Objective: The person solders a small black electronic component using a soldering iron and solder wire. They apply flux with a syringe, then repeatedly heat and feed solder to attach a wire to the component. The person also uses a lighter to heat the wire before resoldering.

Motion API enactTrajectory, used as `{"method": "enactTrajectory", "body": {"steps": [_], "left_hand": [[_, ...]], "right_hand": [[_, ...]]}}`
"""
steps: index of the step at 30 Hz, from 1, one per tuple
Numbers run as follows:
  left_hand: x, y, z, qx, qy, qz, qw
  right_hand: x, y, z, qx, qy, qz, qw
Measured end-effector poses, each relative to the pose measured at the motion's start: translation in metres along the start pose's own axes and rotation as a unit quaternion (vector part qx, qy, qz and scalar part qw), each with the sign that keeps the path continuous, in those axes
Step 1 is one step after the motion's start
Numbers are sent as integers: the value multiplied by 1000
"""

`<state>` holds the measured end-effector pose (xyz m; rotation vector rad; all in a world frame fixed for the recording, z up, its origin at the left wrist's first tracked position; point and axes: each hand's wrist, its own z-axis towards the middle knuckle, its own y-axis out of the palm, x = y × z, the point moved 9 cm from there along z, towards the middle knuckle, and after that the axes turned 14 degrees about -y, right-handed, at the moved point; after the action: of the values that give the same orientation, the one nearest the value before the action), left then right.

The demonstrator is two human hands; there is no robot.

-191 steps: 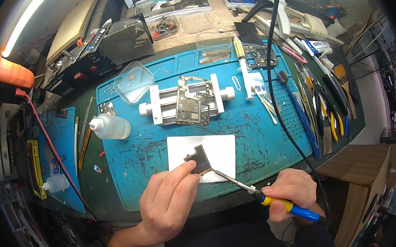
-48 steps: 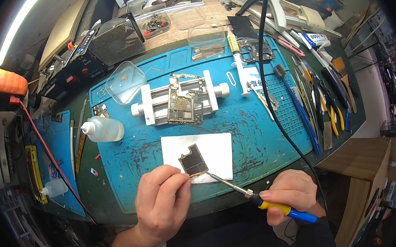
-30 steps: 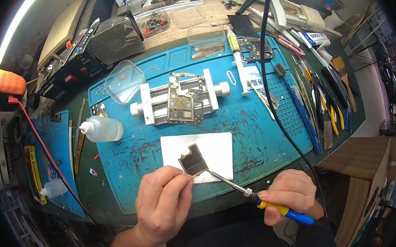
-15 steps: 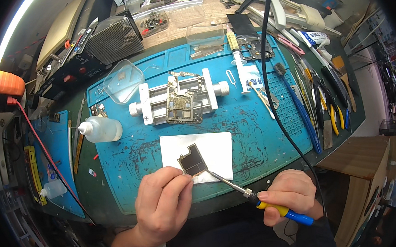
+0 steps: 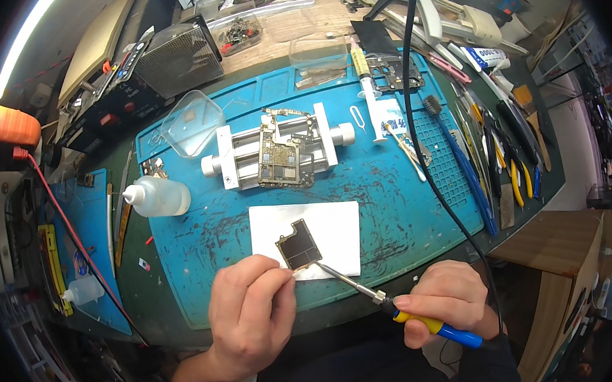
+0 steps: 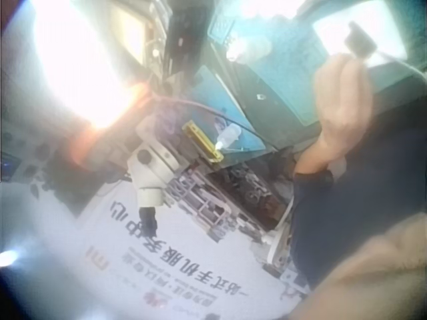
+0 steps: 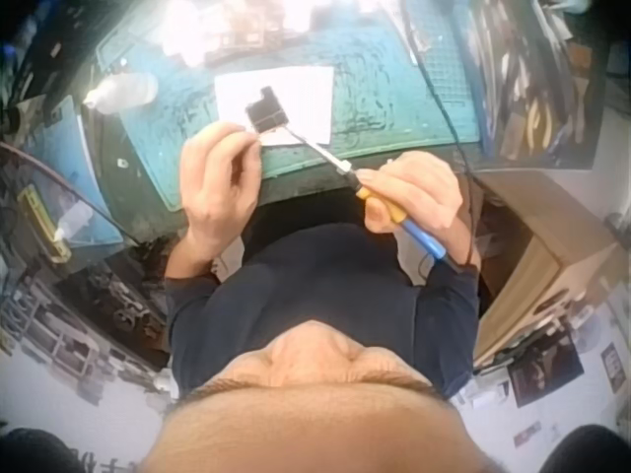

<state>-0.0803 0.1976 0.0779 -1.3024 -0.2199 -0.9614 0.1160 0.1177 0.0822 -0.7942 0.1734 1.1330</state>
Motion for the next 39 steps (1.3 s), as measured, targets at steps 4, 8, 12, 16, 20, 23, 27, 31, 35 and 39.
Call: {"method": "enactTrajectory", "body": {"steps": [4, 8, 12, 16, 20, 23, 27, 31, 35, 39], "left_hand": [[-1, -2, 0, 0, -2, 0, 1000], [-2, -4, -1, 0, -11, 5, 1000], [-4, -5, -3, 7, -10, 7, 1000], [-4, -6, -4, -2, -15, 8, 1000], [-6, -8, -6, -10, -21, 14, 1000], [-7, -10, -7, -9, -22, 16, 1000], [-10, -12, -9, -15, -34, 18, 999], [-10, -13, -10, -12, -34, 18, 999], [-11, -15, -10, -12, -33, 23, 999], [-12, -15, -11, -10, -35, 26, 999]], "right_hand": [[-1, 2, 2, -8, -7, 1, 1000], [-1, 3, 6, -17, -9, 8, 1000], [-2, 5, 8, -21, -15, 6, 1000], [-2, 7, 7, -14, -10, 7, 1000], [-4, 8, 8, -14, -9, 1, 1000], [-5, 10, 8, -14, -11, -1, 1000], [-6, 12, 9, -17, -13, -4, 1000], [-7, 14, 11, -17, -15, -6, 1000], [-7, 15, 12, -16, -17, -5, 1000], [-7, 16, 11, -19, -19, -3, 1000]]}}
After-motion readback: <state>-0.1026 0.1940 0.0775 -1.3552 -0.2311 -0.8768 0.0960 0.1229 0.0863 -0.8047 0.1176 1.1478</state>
